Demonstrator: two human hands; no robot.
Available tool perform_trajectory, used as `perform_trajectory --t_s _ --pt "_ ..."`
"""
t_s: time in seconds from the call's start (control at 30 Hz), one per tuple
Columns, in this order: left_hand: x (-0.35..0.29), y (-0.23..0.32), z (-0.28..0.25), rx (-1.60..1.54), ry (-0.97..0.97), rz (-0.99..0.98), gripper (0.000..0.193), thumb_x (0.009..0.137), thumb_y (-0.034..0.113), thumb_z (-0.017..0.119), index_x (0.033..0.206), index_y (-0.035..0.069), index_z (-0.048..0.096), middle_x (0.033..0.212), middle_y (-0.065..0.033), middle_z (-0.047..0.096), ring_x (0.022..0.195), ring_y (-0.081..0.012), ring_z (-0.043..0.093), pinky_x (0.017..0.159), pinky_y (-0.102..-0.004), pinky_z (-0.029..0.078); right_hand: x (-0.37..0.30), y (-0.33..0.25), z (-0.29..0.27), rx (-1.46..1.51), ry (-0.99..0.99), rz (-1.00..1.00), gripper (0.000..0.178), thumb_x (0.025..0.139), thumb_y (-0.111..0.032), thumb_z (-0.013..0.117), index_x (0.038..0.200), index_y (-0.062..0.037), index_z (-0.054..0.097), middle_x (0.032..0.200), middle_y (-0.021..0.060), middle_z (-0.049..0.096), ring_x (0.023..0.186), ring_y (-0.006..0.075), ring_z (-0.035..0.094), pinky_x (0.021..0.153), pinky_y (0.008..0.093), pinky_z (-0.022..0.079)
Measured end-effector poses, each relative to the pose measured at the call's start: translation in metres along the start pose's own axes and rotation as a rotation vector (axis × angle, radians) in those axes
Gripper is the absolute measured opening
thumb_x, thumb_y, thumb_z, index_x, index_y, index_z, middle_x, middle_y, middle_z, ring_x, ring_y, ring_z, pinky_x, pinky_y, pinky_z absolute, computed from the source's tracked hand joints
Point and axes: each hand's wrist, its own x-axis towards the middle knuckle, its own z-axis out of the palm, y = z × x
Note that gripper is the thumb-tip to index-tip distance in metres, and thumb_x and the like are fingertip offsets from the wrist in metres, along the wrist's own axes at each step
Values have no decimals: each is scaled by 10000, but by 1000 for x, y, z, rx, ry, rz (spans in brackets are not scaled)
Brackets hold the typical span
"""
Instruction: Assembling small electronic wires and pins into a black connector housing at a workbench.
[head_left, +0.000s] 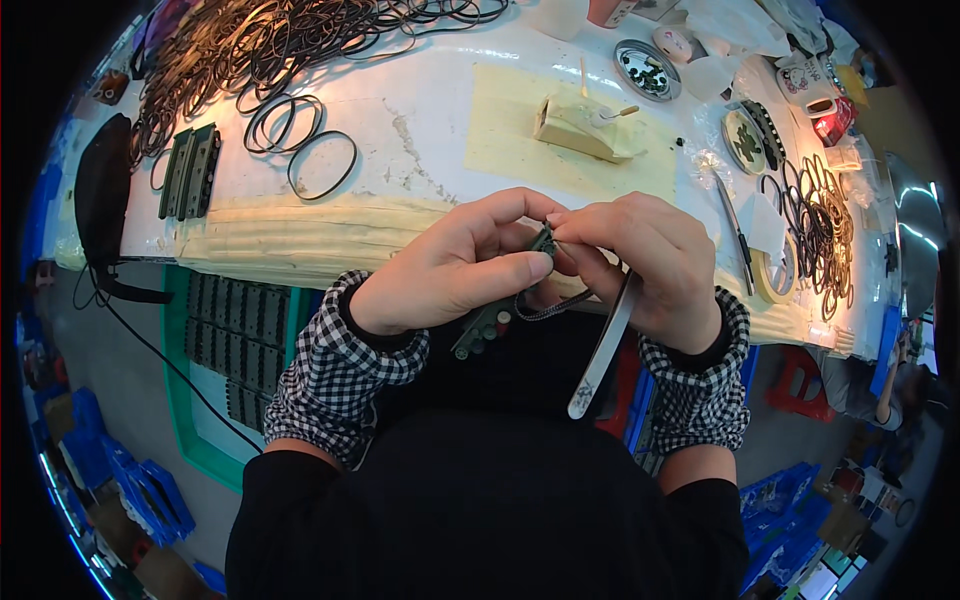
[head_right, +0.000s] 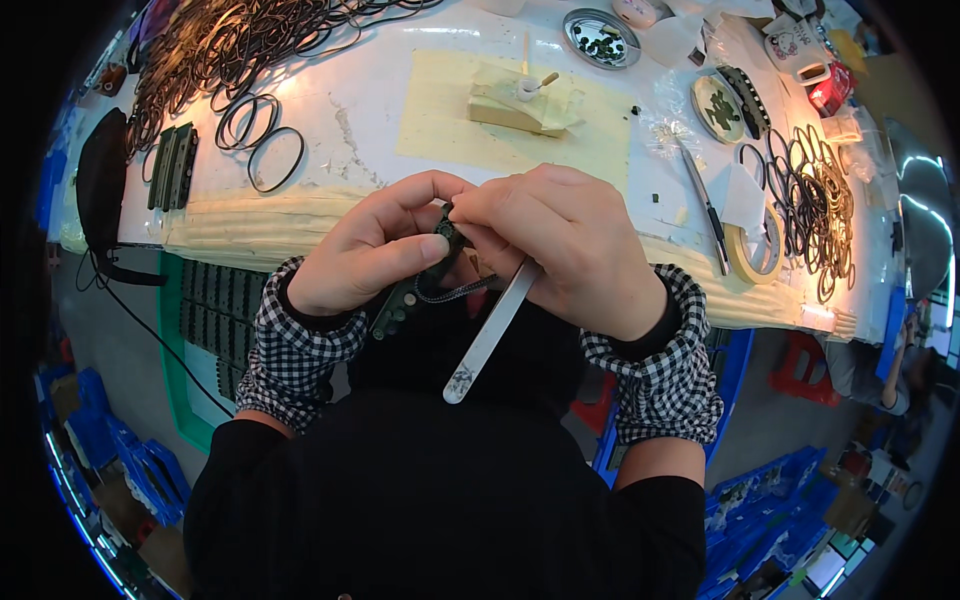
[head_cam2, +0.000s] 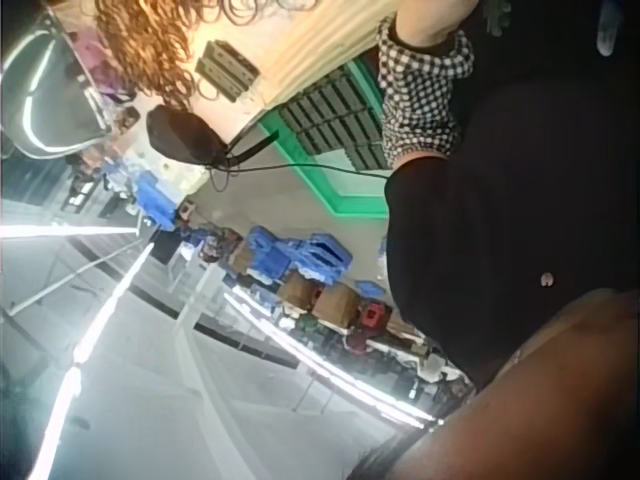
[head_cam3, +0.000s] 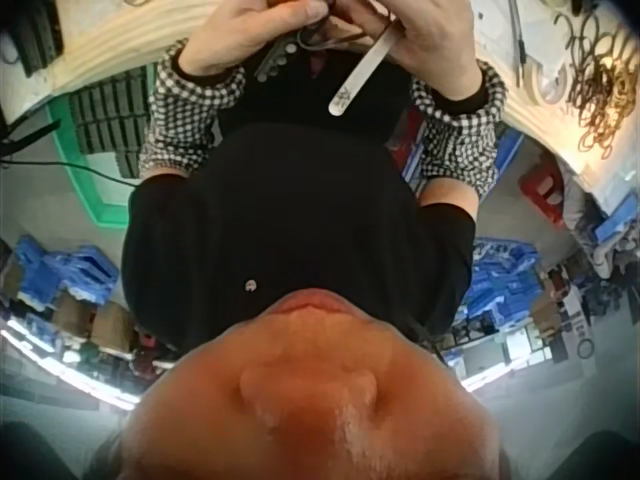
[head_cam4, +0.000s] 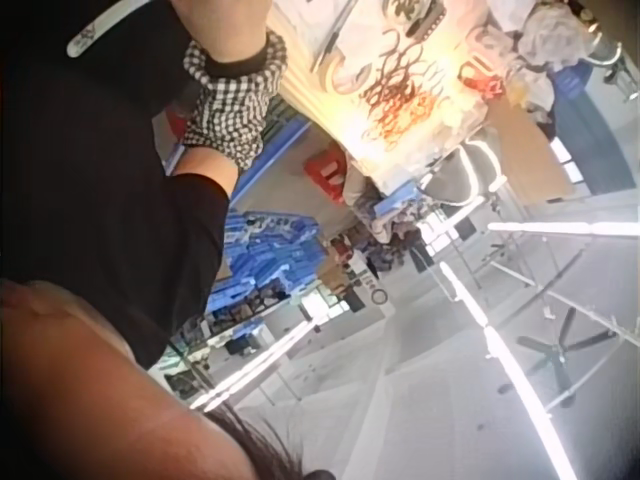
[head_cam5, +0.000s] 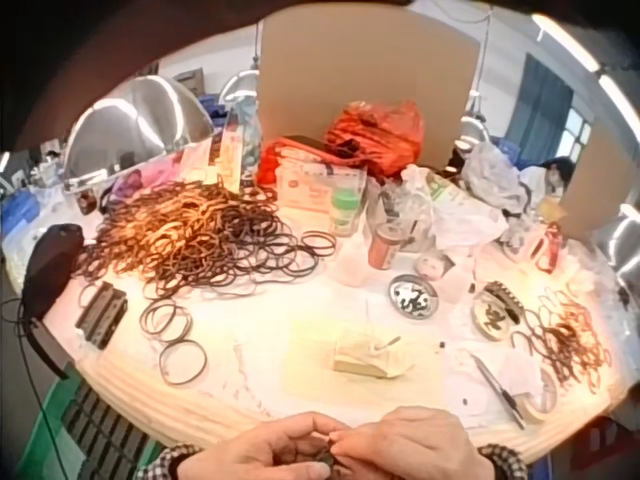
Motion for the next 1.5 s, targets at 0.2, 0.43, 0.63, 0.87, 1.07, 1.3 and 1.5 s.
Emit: perform_trajectory --t_s 0.2,0.43,0.63,0.87,1.07,1.3,1.5 --pt "0 -3 -1 -8 -13 -16 406 942 142 516 1296 -25 409 1081 -109 613 993 -129 595 855 -258 476 -1 -1 -5 3 -54 -2 201 726 -46 718 908 -36 633 775 54 645 682 228 644 604 319 499" --pt "1 -4 0 24 -11 -25 374 943 118 514 1275 -27 421 1097 -107 610 972 -119 599 840 -248 487 -3 -4 -5 5 -51 -25 177 759 -31 713 925 -36 650 782 77 682 626 243 642 568 318 493" --pt "2 -1 0 29 -3 -59 350 950 125 503 1264 -14 436 1049 -96 626 920 -105 607 834 -253 498 -6 -1 -6 -16 -85 -51 290 693 -36 732 960 -23 619 814 60 657 672 213 647 598 302 498" --pt "1 -4 6 13 67 20 351 958 120 475 1279 -15 428 1011 -100 630 895 -124 628 835 -270 518 -15 -1 8 -8 57 -18 249 736 -20 714 974 -20 640 811 80 669 631 230 640 560 306 495" --pt "1 -7 5 -41 61 43 357 959 110 461 1286 -23 408 1056 -124 617 951 -155 637 872 -300 527 -17 -6 17 4 150 34 243 754 -29 718 987 -27 649 811 82 680 622 219 633 557 305 490" --pt "0 -7 2 5 16 45 377 959 136 482 1289 -24 397 1099 -148 605 1000 -182 632 906 -330 520 -16 -13 14 80 141 186 194 766 0 709 952 -40 668 805 80 684 648 203 647 576 280 500" --pt "0 -4 2 13 3 8 380 955 144 494 1281 -28 401 1090 -140 608 991 -175 628 903 -320 515 -17 -14 16 231 155 340 162 778 1 710 928 -45 671 789 80 673 661 207 653 583 275 509"
